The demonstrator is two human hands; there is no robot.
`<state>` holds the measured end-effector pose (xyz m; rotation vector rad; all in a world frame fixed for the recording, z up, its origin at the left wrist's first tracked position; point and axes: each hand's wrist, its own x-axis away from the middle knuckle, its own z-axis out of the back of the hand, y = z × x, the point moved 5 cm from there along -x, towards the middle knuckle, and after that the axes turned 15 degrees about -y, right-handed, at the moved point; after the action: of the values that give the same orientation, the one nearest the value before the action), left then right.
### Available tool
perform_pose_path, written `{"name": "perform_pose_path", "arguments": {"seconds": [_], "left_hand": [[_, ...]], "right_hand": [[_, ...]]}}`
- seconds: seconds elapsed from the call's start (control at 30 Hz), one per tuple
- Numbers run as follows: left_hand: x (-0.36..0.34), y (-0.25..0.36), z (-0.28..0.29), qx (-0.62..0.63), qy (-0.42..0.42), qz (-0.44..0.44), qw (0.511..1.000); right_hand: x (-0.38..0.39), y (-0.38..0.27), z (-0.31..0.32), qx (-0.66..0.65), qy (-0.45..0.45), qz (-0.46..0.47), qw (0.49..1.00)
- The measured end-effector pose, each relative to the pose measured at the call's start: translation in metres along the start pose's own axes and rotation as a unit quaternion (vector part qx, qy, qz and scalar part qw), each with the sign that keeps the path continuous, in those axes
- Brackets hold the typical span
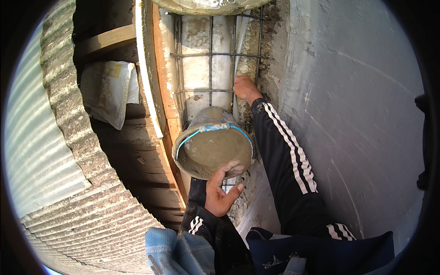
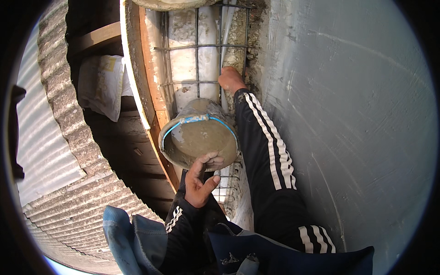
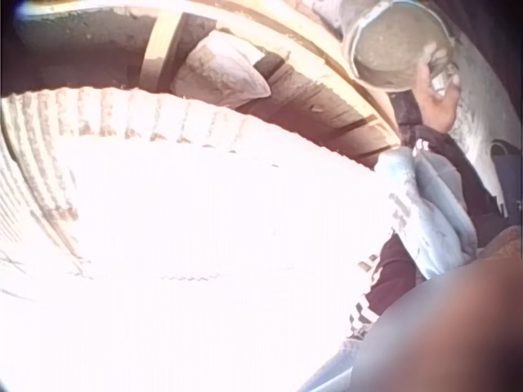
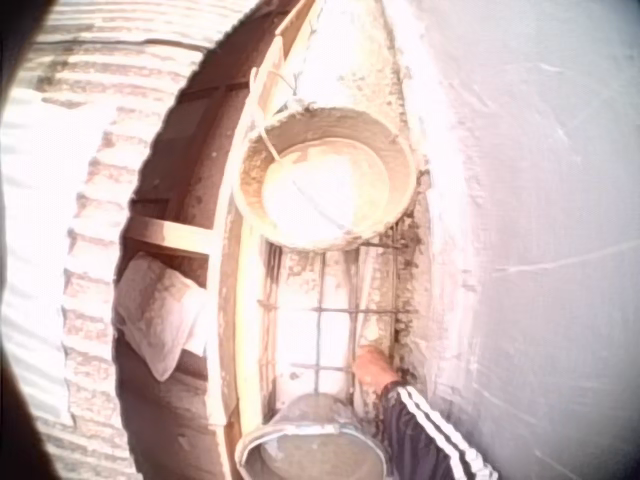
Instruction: The person scoops wet cement from buckets and spreads it along a narrow roof ridge using a trowel. They repeatedly walk back and forth along the ridge, refilling the trowel and smoothing the cement over a wire mesh.
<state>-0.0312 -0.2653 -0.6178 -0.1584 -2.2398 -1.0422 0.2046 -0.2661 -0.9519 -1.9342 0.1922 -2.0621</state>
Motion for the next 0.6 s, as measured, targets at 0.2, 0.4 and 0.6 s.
{"name": "perform_pose_path", "arguments": {"seconds": [0.2,0.4,0.6], "left_hand": [[0.006,0.02,0.007,-0.026,0.023,-0.017,0.999],[0.051,0.022,0.047,-0.061,0.206,-0.051,0.975],[0.097,-0.02,0.104,-0.303,0.403,0.064,0.861]], "right_hand": [[0.033,-0.03,0.01,0.09,0.029,-0.057,0.994],[0.116,-0.05,0.011,0.041,0.151,-0.048,0.987],[0.298,-0.082,-0.058,-0.069,0.404,0.206,0.888]]}}
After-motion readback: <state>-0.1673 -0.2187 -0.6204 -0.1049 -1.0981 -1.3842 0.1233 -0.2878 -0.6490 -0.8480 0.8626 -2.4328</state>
